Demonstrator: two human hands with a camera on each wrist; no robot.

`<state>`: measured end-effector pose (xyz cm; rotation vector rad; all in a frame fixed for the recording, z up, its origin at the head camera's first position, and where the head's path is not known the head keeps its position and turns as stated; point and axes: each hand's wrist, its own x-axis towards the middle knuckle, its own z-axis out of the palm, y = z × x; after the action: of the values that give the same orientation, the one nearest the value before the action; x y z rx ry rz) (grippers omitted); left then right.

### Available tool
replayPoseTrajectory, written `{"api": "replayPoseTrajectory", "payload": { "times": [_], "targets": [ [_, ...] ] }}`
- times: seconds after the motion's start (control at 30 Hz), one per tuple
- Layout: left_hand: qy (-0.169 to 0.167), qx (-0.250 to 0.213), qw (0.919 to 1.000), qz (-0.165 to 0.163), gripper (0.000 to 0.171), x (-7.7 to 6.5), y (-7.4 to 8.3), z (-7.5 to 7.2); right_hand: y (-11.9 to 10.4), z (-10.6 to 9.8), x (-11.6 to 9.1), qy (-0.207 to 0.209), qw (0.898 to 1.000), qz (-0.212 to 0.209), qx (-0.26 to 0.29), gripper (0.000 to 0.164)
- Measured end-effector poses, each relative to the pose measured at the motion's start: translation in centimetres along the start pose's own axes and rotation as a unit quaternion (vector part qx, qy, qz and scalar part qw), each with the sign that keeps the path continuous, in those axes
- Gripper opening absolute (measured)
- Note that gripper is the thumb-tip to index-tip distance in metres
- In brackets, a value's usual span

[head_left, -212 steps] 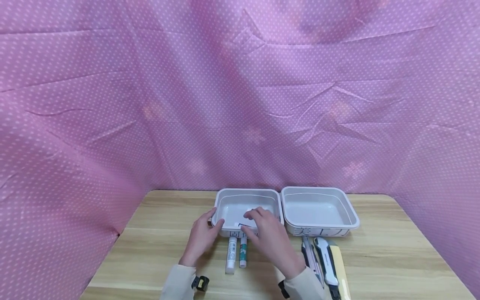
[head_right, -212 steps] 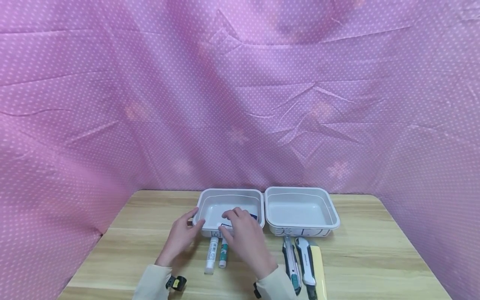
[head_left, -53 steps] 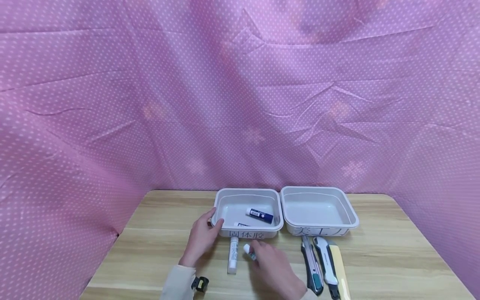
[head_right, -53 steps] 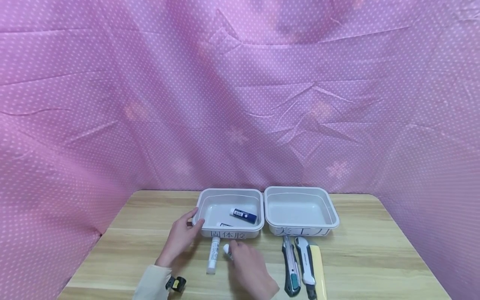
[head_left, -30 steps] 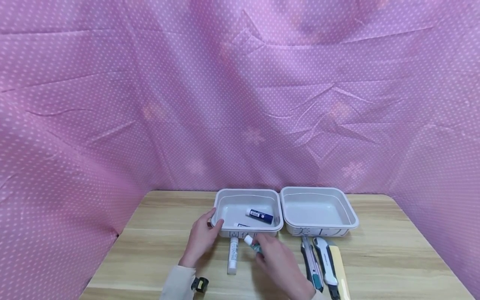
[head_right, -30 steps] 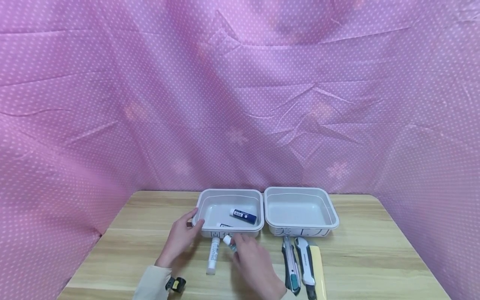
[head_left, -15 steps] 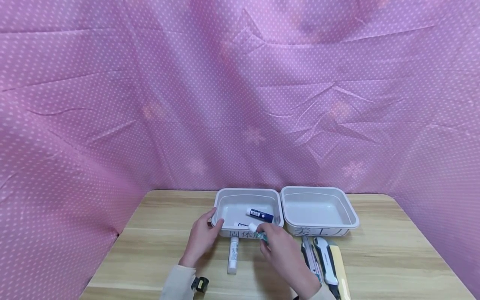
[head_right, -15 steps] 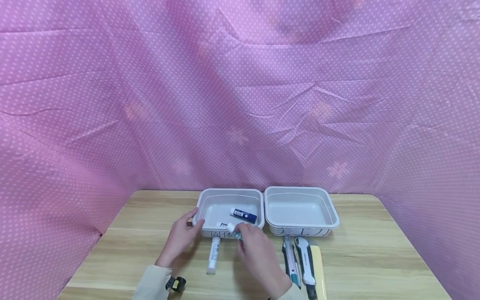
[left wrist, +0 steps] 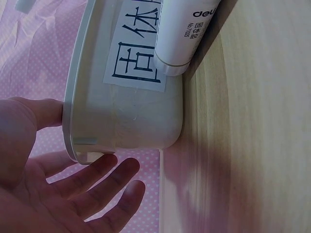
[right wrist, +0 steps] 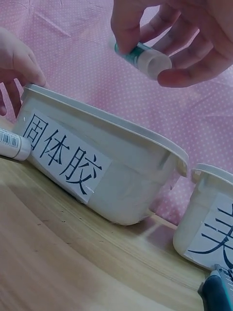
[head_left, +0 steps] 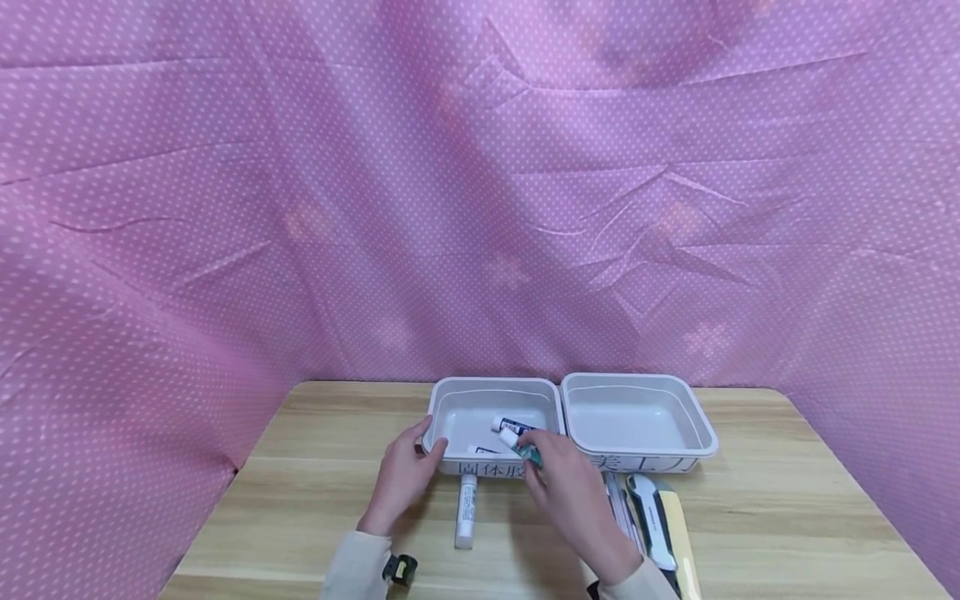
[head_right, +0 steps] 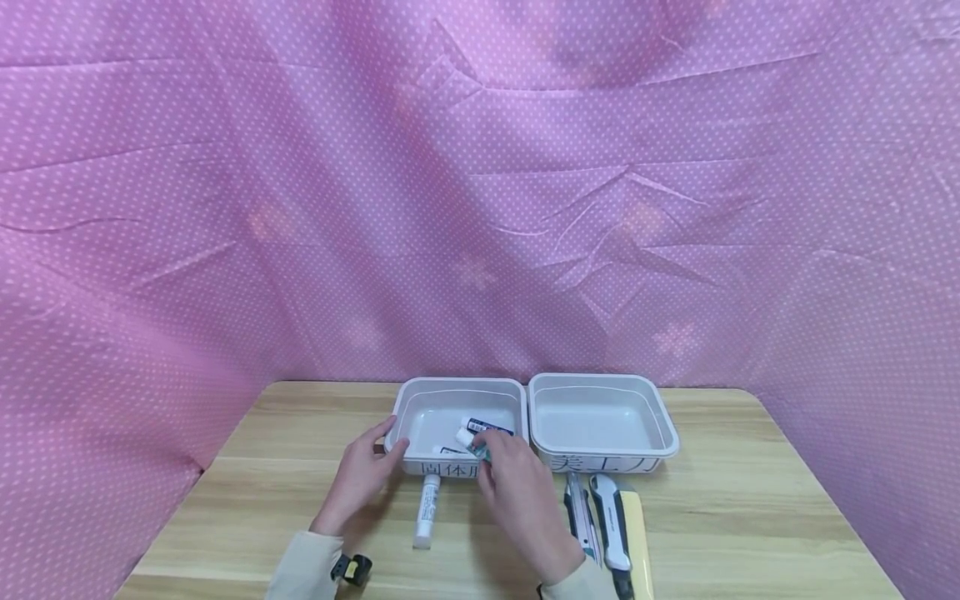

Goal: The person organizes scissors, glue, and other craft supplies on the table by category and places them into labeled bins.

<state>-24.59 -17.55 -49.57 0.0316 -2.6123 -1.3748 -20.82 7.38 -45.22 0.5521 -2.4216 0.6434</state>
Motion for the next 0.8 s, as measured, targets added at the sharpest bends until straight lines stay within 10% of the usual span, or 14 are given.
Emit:
{"api": "replayPoseTrajectory", "payload": {
  "times": [0.8],
  "targets": [
    [-0.002,-0.003,1.0,-0.006,0.057,-0.2,0.4,-0.1,1.9,2.6,1.3,-0.039,0.999,0.003,0.029,0.033]
  ]
}}
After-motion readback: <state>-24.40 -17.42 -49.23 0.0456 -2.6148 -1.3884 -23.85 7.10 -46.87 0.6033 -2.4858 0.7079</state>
